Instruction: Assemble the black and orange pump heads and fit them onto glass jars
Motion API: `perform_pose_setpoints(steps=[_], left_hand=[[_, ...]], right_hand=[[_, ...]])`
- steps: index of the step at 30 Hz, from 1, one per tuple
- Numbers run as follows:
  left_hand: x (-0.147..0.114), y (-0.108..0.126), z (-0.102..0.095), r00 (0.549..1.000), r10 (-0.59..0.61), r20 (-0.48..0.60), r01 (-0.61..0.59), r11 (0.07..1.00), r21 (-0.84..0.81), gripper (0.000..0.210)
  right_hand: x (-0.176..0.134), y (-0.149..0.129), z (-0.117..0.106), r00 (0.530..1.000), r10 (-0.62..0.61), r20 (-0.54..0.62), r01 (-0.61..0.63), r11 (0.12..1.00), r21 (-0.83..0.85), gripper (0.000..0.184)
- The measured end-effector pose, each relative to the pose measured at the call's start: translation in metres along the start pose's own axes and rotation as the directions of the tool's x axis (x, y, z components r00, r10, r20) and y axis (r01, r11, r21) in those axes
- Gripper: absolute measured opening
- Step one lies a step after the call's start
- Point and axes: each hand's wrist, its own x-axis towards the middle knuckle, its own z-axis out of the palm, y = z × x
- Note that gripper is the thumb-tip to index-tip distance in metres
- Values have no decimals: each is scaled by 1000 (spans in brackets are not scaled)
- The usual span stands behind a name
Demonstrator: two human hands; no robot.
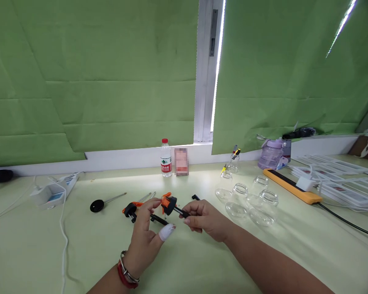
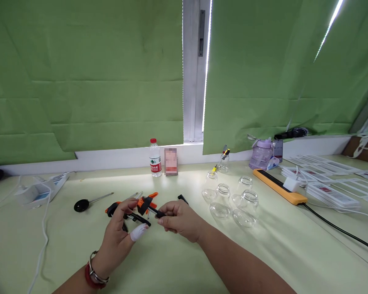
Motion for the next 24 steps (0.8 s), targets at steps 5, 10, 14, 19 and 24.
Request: perform_pose_setpoints(steps=[5, 10, 14, 19, 24], left_hand=[[2, -11, 3, 979, -119, 167, 132, 989, -69, 57], [10, -16, 1, 978, -176, 108, 177, 984, 6, 35], [30, -25, -24, 965, -186, -186, 188, 982, -8, 33], [61, -63, -76, 740, -208, -640, 319, 946, 61, 41], [69, -99, -109, 671, -243, -700, 437, 893, 110, 42]], right_hand=[[1, 11, 9, 982, -169, -83, 124, 913, -389, 10], [-3, 17, 21, 979, -193, 66, 198, 824, -531, 12], [-3, 24, 18, 990, -119, 71, 138, 844, -518, 32], [4, 36, 4, 994, -106, -38, 69, 841, -537, 35], [14, 44, -18, 953, -193, -232, 36, 836, -547, 27]])
